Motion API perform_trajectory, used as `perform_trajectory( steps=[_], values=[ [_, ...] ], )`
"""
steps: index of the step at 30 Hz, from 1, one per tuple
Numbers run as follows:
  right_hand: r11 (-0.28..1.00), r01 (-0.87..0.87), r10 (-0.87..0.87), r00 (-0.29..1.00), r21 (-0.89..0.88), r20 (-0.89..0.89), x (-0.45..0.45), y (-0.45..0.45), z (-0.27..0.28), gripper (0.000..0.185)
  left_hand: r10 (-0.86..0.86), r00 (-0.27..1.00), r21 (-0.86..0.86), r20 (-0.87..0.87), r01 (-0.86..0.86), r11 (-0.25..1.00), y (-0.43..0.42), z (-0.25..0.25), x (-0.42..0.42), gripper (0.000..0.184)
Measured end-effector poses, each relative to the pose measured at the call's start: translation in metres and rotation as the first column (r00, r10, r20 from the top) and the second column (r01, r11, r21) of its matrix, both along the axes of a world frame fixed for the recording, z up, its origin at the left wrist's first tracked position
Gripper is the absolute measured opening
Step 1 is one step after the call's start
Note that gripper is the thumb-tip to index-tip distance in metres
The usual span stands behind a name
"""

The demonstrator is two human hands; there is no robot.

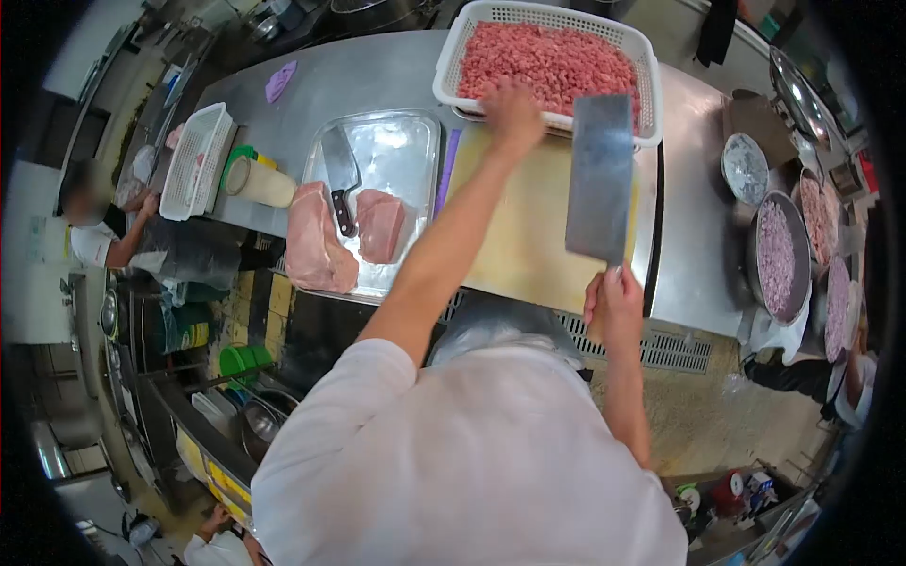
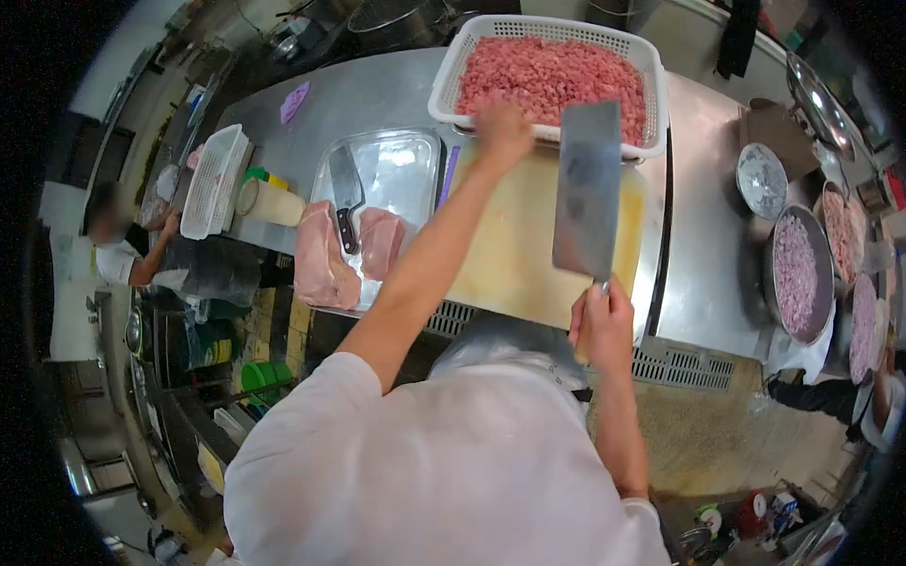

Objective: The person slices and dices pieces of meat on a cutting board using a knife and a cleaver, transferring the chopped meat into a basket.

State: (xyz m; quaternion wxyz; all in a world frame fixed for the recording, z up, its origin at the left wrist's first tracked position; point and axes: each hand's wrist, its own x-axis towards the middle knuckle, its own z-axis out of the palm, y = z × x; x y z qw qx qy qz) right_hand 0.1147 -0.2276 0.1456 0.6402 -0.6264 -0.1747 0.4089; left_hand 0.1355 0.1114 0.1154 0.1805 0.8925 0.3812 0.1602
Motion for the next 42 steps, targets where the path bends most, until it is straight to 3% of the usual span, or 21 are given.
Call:
perform_trajectory(
  steps=[1,2,4,5,7,9,12,13,16,17,23,26,29,32,35,38,42],
  values=[
    [0.994,-0.018,0.022,0.999,-0.106,0.041,-0.001,-0.009,-0.008,0.022,-0.035,0.972,0.152,0.234,-0.001,0.988,0.015,-0.021,-0.021,0.050],
    [0.995,-0.003,0.006,1.000,-0.099,0.030,-0.005,-0.016,-0.020,0.019,-0.112,0.891,0.300,0.440,-0.029,0.953,0.027,-0.049,-0.047,0.044],
    [0.981,-0.017,0.025,0.999,-0.194,0.043,-0.007,-0.038,-0.053,0.020,-0.057,0.897,0.152,0.439,-0.011,0.988,0.022,-0.053,-0.119,0.043],
    [0.974,-0.033,0.047,0.997,-0.223,0.055,-0.009,-0.046,-0.055,0.020,0.089,0.939,0.031,0.333,-0.105,0.994,0.023,-0.070,-0.155,0.041],
    [0.956,-0.059,0.086,0.993,-0.288,0.083,-0.010,-0.058,-0.055,0.019,0.184,0.959,0.119,0.217,-0.212,0.970,0.015,-0.099,-0.232,0.039],
    [0.935,-0.078,0.111,0.991,-0.346,0.076,-0.005,-0.066,-0.055,0.020,0.305,0.902,-0.022,-0.306,-0.327,0.945,0.001,-0.072,-0.266,0.043],
    [0.921,-0.100,0.142,0.986,-0.376,0.086,0.006,-0.063,-0.053,0.022,0.409,0.906,0.180,-0.112,-0.386,0.905,-0.016,-0.107,-0.282,0.051],
    [0.920,-0.104,0.149,0.984,-0.377,0.093,0.011,-0.058,-0.052,0.023,0.401,0.901,0.123,-0.166,-0.385,0.915,-0.012,-0.108,-0.283,0.066],
    [0.908,-0.126,0.171,0.982,-0.399,0.077,0.022,-0.037,-0.058,0.023,0.368,0.893,0.177,-0.258,-0.331,0.927,0.005,-0.118,-0.287,0.072],
    [0.918,-0.136,0.181,0.979,-0.374,0.089,0.024,-0.030,-0.061,0.023,0.364,0.854,0.126,-0.371,-0.342,0.931,0.010,-0.116,-0.288,0.076],
    [0.943,-0.125,0.187,0.965,-0.309,0.182,0.024,-0.012,-0.065,0.024,0.269,0.947,0.037,-0.174,-0.267,0.963,0.026,-0.114,-0.309,0.074],
    [0.936,-0.116,0.191,0.961,-0.333,0.202,0.024,-0.011,-0.064,0.025,0.270,0.952,-0.162,-0.141,-0.292,0.943,0.026,-0.094,-0.306,0.072],
    [0.934,-0.106,0.186,0.960,-0.342,0.210,0.023,-0.012,-0.069,0.025,0.343,0.939,-0.167,-0.029,-0.343,0.924,0.049,-0.109,-0.315,0.069],
    [0.934,-0.103,0.182,0.961,-0.342,0.209,0.025,-0.012,-0.068,0.025,0.198,0.944,-0.111,-0.263,-0.234,0.966,0.063,-0.126,-0.324,0.068],
    [0.930,-0.108,0.161,0.979,-0.351,0.126,0.019,-0.014,-0.063,0.025,0.121,0.974,0.088,-0.191,-0.106,0.990,0.044,-0.145,-0.318,0.068],
    [0.932,-0.083,0.138,0.981,-0.354,0.134,0.013,-0.011,-0.060,0.025,0.082,0.968,0.064,-0.235,-0.069,0.996,-0.005,-0.103,-0.283,0.068],
    [0.933,-0.073,0.129,0.982,-0.353,0.138,0.015,-0.013,-0.070,0.029,0.108,0.978,0.010,-0.179,-0.108,0.994,-0.012,-0.100,-0.266,0.076]
  ],
)
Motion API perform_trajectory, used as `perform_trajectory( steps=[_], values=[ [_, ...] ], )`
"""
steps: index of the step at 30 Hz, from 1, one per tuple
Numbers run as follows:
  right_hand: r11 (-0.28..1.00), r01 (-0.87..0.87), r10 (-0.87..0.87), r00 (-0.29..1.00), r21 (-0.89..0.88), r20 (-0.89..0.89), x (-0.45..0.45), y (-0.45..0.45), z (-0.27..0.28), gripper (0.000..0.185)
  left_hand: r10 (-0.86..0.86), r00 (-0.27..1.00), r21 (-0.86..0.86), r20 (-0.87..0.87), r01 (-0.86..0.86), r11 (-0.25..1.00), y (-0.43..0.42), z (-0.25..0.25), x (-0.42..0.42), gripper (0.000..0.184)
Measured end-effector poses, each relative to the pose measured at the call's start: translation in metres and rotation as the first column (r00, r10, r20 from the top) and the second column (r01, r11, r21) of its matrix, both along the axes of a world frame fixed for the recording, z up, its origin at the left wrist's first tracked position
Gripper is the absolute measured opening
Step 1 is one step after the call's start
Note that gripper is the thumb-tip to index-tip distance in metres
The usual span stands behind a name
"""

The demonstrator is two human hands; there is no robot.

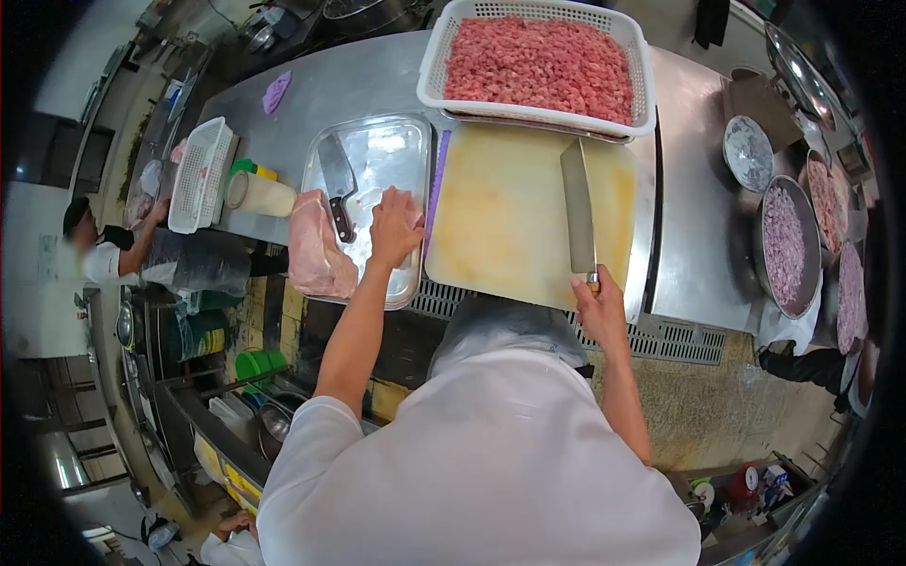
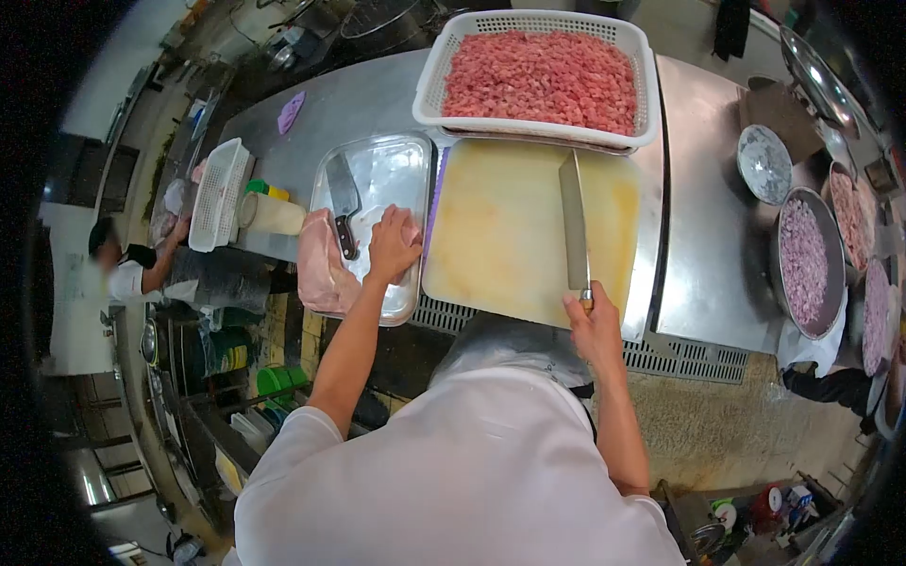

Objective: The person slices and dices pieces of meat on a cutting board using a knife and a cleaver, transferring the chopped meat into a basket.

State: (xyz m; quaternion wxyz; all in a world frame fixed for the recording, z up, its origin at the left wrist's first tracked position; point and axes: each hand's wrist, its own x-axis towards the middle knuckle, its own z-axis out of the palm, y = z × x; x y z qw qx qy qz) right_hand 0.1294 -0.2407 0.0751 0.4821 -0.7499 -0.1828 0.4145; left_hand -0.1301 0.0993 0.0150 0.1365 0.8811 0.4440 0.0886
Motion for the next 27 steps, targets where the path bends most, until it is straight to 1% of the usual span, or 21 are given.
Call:
perform_trajectory(
  steps=[2,3,4,5,7,10,11,12,13,14,15,16,17,18,20,21,22,23,24,25,27],
  values=[
    [1.000,0.012,-0.012,1.000,0.008,0.002,0.000,0.000,-0.003,0.030,0.125,0.992,-0.096,0.027,-0.122,0.988,0.016,0.007,0.003,0.082],
    [1.000,0.027,-0.027,1.000,0.012,0.004,-0.002,-0.001,-0.002,0.031,0.199,0.980,-0.062,0.023,-0.197,0.978,0.029,-0.010,0.001,0.089],
    [0.999,0.042,-0.043,0.999,0.017,0.008,-0.002,-0.001,0.000,0.031,0.196,0.980,-0.061,0.027,-0.194,0.979,0.039,-0.022,-0.002,0.090],
    [1.000,0.010,-0.010,1.000,0.020,-0.002,0.000,0.000,0.006,0.032,0.191,0.981,-0.057,0.033,-0.188,0.980,0.050,-0.030,-0.003,0.091],
    [1.000,0.004,-0.005,1.000,0.020,0.015,0.001,0.000,0.002,0.031,0.204,0.979,-0.089,0.030,-0.201,0.976,0.053,-0.018,-0.001,0.094],
    [1.000,-0.001,0.001,1.000,0.015,0.004,0.000,0.003,0.003,0.028,0.213,0.948,-0.279,0.238,-0.143,0.949,0.070,-0.015,-0.015,0.088],
    [1.000,0.003,-0.003,1.000,0.027,-0.016,0.000,0.003,0.004,0.027,0.293,0.865,-0.484,0.408,-0.067,0.872,0.073,-0.017,-0.018,0.076],
    [0.999,0.015,-0.013,0.999,0.036,-0.035,-0.001,0.002,0.005,0.027,0.389,0.771,-0.632,0.504,0.022,0.775,0.071,-0.012,-0.016,0.071],
    [0.998,0.058,-0.058,0.998,-0.006,-0.026,-0.005,0.004,0.010,0.027,0.497,0.664,-0.746,0.558,0.139,0.652,0.064,-0.002,-0.012,0.066],
    [1.000,0.012,-0.012,1.000,0.000,0.008,-0.005,0.004,0.010,0.028,0.611,0.554,-0.817,0.566,0.275,0.507,0.056,0.006,-0.005,0.062],
    [1.000,-0.030,0.030,0.999,0.002,0.042,-0.005,0.004,0.008,0.030,0.489,0.658,-0.779,0.572,0.250,0.574,0.043,0.011,0.009,0.056],
    [0.998,-0.070,0.070,0.995,-0.004,0.073,-0.005,0.002,0.004,0.031,0.500,0.732,-0.801,0.463,0.105,0.589,0.030,0.010,0.026,0.058],
    [0.994,-0.109,0.111,0.975,-0.019,0.193,-0.005,0.001,-0.005,0.037,0.442,0.781,-0.744,0.440,0.041,0.667,0.023,0.011,0.039,0.059],
    [0.998,-0.060,0.058,0.995,0.012,0.085,-0.008,-0.001,0.001,0.038,0.389,0.825,-0.673,0.409,-0.015,0.739,0.016,0.011,0.049,0.060],
    [0.997,0.043,-0.034,0.991,0.071,-0.127,-0.015,0.005,0.019,0.040,0.360,0.821,-0.633,0.443,0.002,0.774,0.005,0.028,0.068,0.058],
    [1.000,0.006,-0.007,0.995,-0.010,-0.100,-0.012,0.004,0.021,0.041,0.094,0.948,-0.237,0.304,-0.021,0.971,0.003,0.029,0.074,0.050],
    [1.000,0.006,-0.007,1.000,-0.018,-0.031,-0.010,0.002,0.014,0.041,-0.076,0.939,-0.035,0.334,0.093,0.995,0.003,0.020,0.080,0.048],
    [1.000,0.003,-0.002,0.999,-0.025,0.038,-0.010,0.001,0.001,0.041,-0.246,0.911,0.172,0.332,0.198,0.965,0.003,0.010,0.086,0.046],
    [1.000,0.002,0.002,0.994,-0.030,0.107,-0.011,0.003,0.002,0.041,-0.408,0.864,0.374,0.296,0.288,0.882,0.001,0.009,0.093,0.045],
    [0.999,-0.012,0.016,0.998,-0.051,0.065,-0.011,0.001,0.004,0.041,-0.370,0.851,0.203,0.372,0.314,0.927,-0.010,0.004,0.100,0.043],
    [0.994,-0.048,0.045,0.999,-0.097,-0.026,-0.018,-0.001,0.013,0.042,-0.378,0.836,0.224,0.398,0.311,0.924,-0.026,-0.008,0.116,0.043]
  ],
)
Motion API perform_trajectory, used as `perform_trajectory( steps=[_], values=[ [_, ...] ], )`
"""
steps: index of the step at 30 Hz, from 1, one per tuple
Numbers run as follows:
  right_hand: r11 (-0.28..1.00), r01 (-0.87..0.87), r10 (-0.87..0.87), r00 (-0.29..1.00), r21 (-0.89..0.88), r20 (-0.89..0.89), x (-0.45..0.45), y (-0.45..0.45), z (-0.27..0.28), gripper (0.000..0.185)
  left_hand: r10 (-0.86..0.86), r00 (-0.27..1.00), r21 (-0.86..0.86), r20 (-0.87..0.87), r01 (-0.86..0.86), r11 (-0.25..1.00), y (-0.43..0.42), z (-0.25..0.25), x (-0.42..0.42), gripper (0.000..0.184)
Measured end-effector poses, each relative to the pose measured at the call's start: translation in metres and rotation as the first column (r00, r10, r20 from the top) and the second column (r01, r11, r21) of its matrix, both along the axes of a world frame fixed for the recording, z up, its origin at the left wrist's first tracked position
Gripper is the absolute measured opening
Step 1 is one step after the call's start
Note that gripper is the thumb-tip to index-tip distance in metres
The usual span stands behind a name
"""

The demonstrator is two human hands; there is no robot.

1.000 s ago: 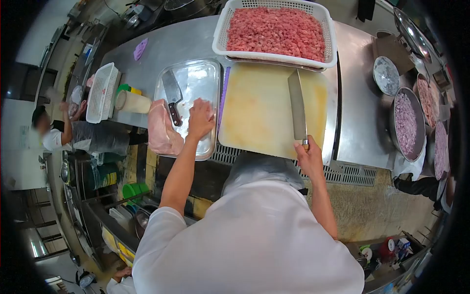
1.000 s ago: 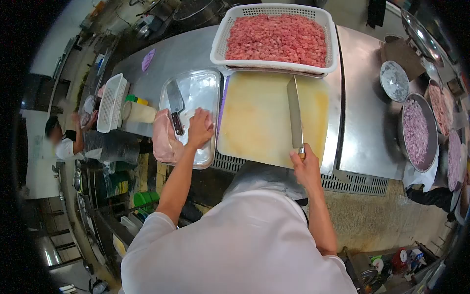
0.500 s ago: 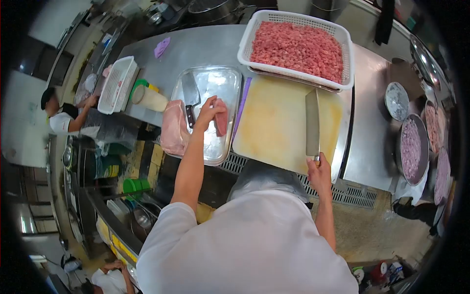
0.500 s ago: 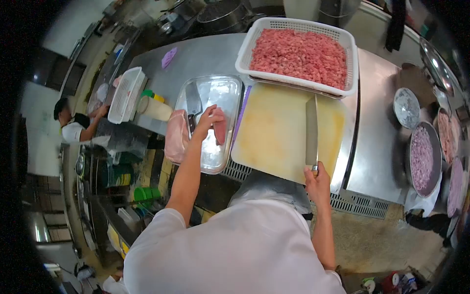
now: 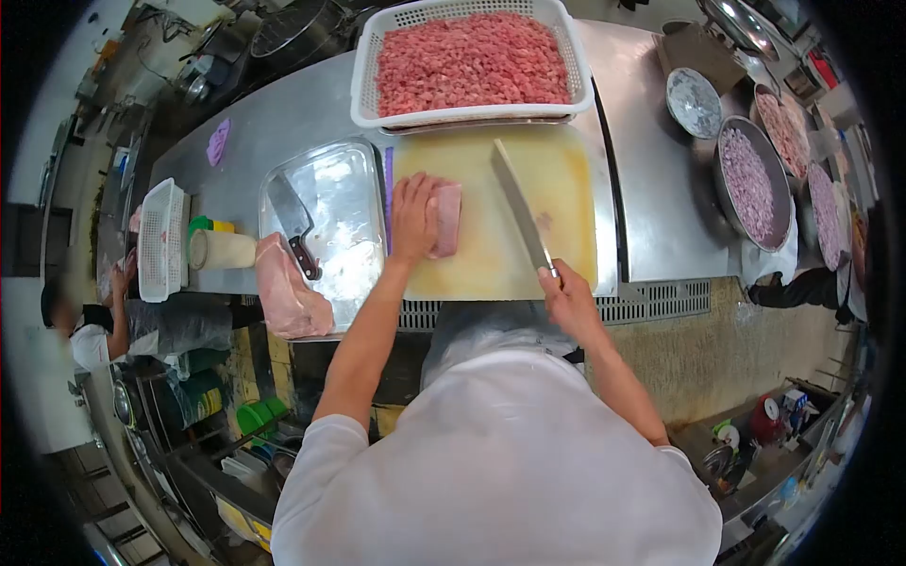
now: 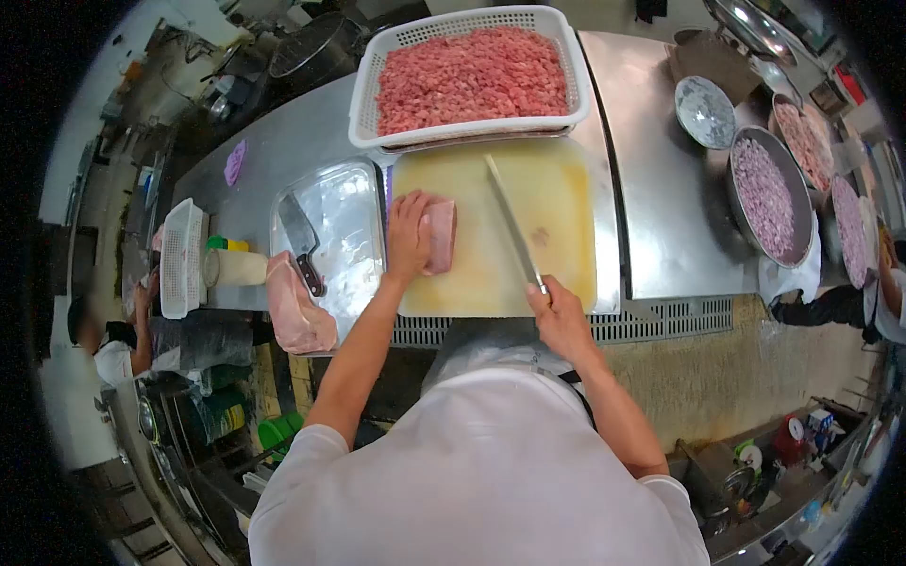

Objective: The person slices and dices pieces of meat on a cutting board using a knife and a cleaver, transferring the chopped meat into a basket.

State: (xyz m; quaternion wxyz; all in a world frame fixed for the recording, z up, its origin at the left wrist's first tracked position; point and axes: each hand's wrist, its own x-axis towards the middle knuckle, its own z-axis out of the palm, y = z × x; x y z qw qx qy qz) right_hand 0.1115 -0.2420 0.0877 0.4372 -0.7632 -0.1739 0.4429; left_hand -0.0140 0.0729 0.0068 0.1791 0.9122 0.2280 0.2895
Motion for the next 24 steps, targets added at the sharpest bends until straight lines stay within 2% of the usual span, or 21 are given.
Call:
perform_trajectory(
  steps=[1,3,4,7,10,13,16,19,20,22,24],
  values=[
    [0.999,-0.034,0.031,0.997,0.031,0.075,-0.007,-0.002,-0.001,0.043,-0.002,1.000,0.003,0.016,0.001,1.000,-0.011,-0.005,0.007,0.042],
    [0.990,-0.109,0.088,0.970,0.085,0.226,-0.022,-0.005,-0.003,0.044,0.170,0.984,0.009,0.043,-0.171,0.985,-0.040,-0.012,0.024,0.042],
    [0.989,-0.148,0.135,0.958,0.032,0.253,-0.025,-0.003,0.015,0.045,0.257,0.965,0.012,0.057,-0.258,0.966,-0.056,-0.013,0.030,0.041],
    [0.986,-0.164,0.164,0.962,-0.020,0.220,-0.023,0.000,0.025,0.046,0.359,0.927,0.006,0.104,-0.362,0.932,-0.099,-0.010,0.037,0.040],
    [0.992,-0.128,0.118,0.956,0.020,0.267,-0.022,-0.004,0.011,0.045,0.281,0.959,-0.028,-0.025,-0.282,0.959,-0.042,-0.003,0.030,0.035],
    [0.992,-0.117,0.126,0.969,-0.052,0.211,-0.018,-0.003,0.006,0.044,-0.085,0.989,-0.155,0.124,0.104,0.982,0.014,-0.004,0.036,0.030],
    [0.995,-0.099,0.100,0.964,-0.019,0.248,-0.024,-0.006,0.001,0.044,0.023,0.998,-0.096,0.051,-0.018,0.995,-0.001,-0.013,0.039,0.028],
    [0.992,-0.111,0.124,0.955,-0.064,0.270,-0.031,-0.004,0.018,0.044,0.278,0.961,-0.089,-0.003,-0.277,0.957,-0.050,-0.019,0.038,0.028],
    [0.990,-0.122,0.138,0.938,-0.068,0.319,-0.030,-0.005,0.011,0.043,0.282,0.959,-0.062,0.036,-0.280,0.958,-0.062,-0.020,0.038,0.027],
    [0.988,-0.125,0.146,0.950,-0.090,0.278,-0.025,-0.004,0.028,0.043,0.293,0.950,-0.016,0.108,-0.293,0.956,-0.081,-0.018,0.036,0.026],
    [0.986,-0.136,0.157,0.952,-0.099,0.261,-0.021,-0.005,0.051,0.043,0.197,0.966,0.003,0.169,-0.201,0.980,-0.079,-0.001,0.038,0.024]
  ],
)
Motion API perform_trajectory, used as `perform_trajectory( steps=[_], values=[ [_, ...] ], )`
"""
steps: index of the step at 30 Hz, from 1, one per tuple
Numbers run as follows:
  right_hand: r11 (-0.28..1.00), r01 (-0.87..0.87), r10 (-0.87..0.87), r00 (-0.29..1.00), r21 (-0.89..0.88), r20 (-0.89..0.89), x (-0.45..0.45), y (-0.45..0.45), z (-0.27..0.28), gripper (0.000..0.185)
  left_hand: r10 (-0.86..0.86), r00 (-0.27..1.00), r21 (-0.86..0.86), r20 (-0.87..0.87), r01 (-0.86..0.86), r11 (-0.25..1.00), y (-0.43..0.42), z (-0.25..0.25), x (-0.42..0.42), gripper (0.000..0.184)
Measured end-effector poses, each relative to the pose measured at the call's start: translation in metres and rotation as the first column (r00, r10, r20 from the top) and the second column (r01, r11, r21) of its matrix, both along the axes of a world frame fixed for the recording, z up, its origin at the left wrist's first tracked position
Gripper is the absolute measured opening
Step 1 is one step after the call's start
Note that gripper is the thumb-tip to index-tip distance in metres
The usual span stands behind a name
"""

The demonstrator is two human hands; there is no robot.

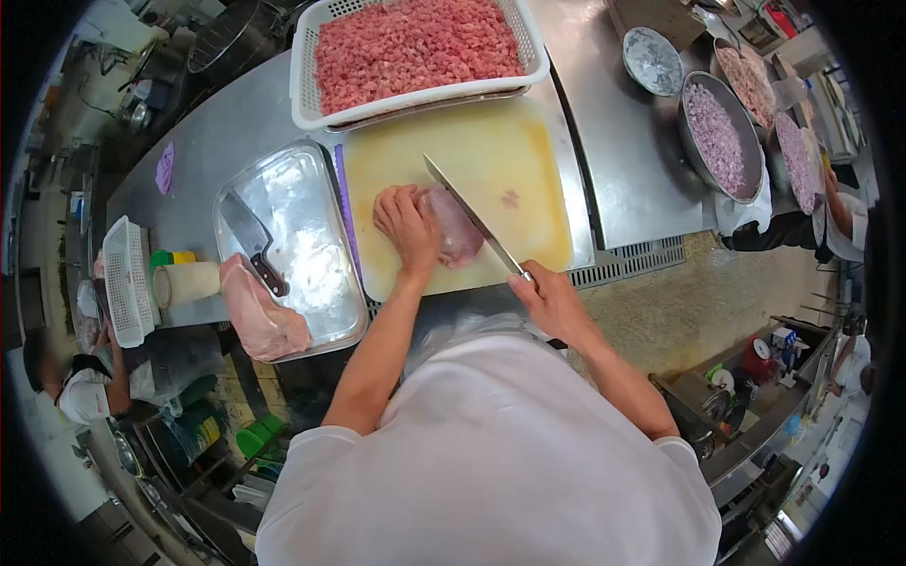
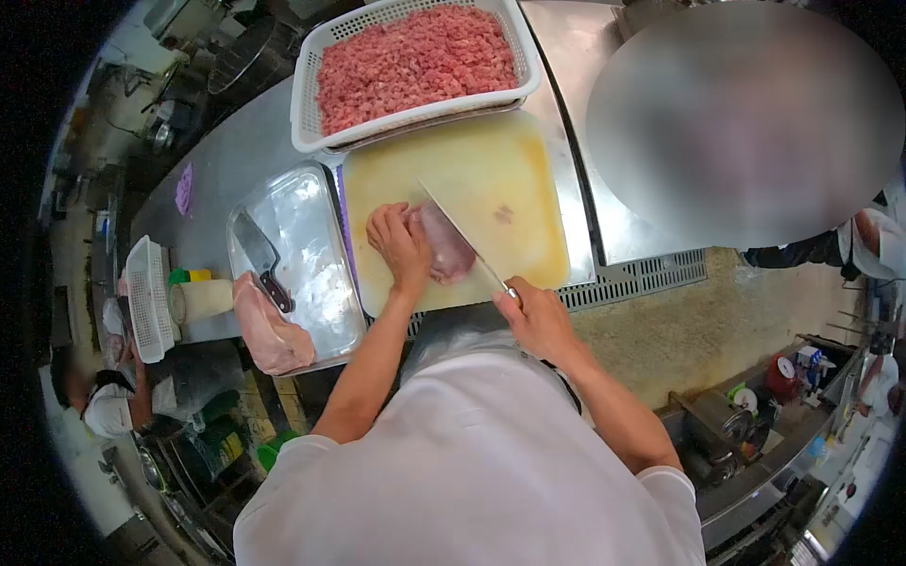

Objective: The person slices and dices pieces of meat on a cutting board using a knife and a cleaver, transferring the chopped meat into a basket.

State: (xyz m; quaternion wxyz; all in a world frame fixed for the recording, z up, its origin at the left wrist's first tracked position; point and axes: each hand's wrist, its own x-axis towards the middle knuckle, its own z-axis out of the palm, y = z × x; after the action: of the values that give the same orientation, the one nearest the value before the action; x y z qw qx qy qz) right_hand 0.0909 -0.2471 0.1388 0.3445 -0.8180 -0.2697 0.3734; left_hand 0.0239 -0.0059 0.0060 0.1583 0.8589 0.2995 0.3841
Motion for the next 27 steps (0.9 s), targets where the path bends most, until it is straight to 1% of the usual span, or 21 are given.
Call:
perform_trajectory(
  steps=[1,4,7,11,14,17,20,21,23,24,25,26,27],
  values=[
    [1.000,-0.003,0.003,1.000,0.000,-0.001,-0.002,-0.003,0.011,0.043,-0.048,0.999,0.017,0.025,0.047,0.999,0.002,0.005,-0.001,0.024],
    [0.999,-0.025,0.025,1.000,-0.028,-0.006,-0.008,-0.008,0.031,0.042,-0.229,0.967,-0.041,-0.114,0.226,0.973,0.007,-0.005,-0.003,0.030],
    [0.996,-0.048,0.047,0.999,-0.076,-0.015,-0.007,-0.004,0.033,0.040,-0.229,0.965,-0.046,-0.131,0.225,0.973,0.009,-0.005,-0.001,0.034],
    [0.991,-0.080,0.075,0.996,-0.109,-0.053,-0.001,-0.001,0.031,0.036,-0.243,0.960,-0.059,-0.140,0.237,0.970,0.009,-0.006,-0.002,0.032],
    [0.981,-0.106,0.090,0.990,-0.163,-0.106,0.014,0.020,0.047,0.035,-0.243,0.961,-0.073,-0.133,0.235,0.969,0.010,-0.009,0.001,0.030],
    [0.994,-0.104,0.104,0.995,-0.033,-0.004,0.018,0.047,0.016,0.034,-0.223,0.965,-0.086,-0.140,0.212,0.973,0.012,-0.006,0.004,0.028],
    [0.987,-0.159,0.158,0.985,0.013,0.063,0.017,0.071,-0.016,0.035,-0.187,0.966,-0.085,-0.180,0.174,0.981,0.014,-0.005,0.002,0.028],
    [0.984,-0.178,0.178,0.981,-0.008,0.075,0.024,0.077,-0.017,0.036,-0.187,0.966,-0.087,-0.181,0.174,0.981,0.018,-0.002,0.004,0.029],
    [0.978,-0.203,0.206,0.974,-0.042,0.093,0.027,0.083,-0.010,0.037,-0.180,0.967,-0.069,-0.180,0.170,0.983,0.016,0.000,-0.005,0.027],
    [0.977,-0.189,0.192,0.981,-0.104,0.018,0.026,0.084,0.009,0.041,-0.170,0.972,-0.042,-0.161,0.165,0.985,0.016,-0.002,-0.005,0.024],
    [0.971,-0.211,0.211,0.977,-0.111,-0.005,0.022,0.077,0.016,0.042,-0.167,0.977,-0.016,-0.133,0.166,0.986,0.017,-0.007,-0.002,0.022],
    [0.968,-0.212,0.212,0.977,-0.131,-0.015,0.018,0.064,0.024,0.043,-0.126,0.977,-0.002,-0.173,0.128,0.992,0.019,-0.026,-0.003,0.020],
    [0.965,-0.203,0.204,0.979,-0.168,-0.013,0.017,0.046,0.033,0.044,-0.069,0.981,-0.027,-0.179,0.065,0.997,0.017,-0.033,-0.002,0.022]
  ],
)
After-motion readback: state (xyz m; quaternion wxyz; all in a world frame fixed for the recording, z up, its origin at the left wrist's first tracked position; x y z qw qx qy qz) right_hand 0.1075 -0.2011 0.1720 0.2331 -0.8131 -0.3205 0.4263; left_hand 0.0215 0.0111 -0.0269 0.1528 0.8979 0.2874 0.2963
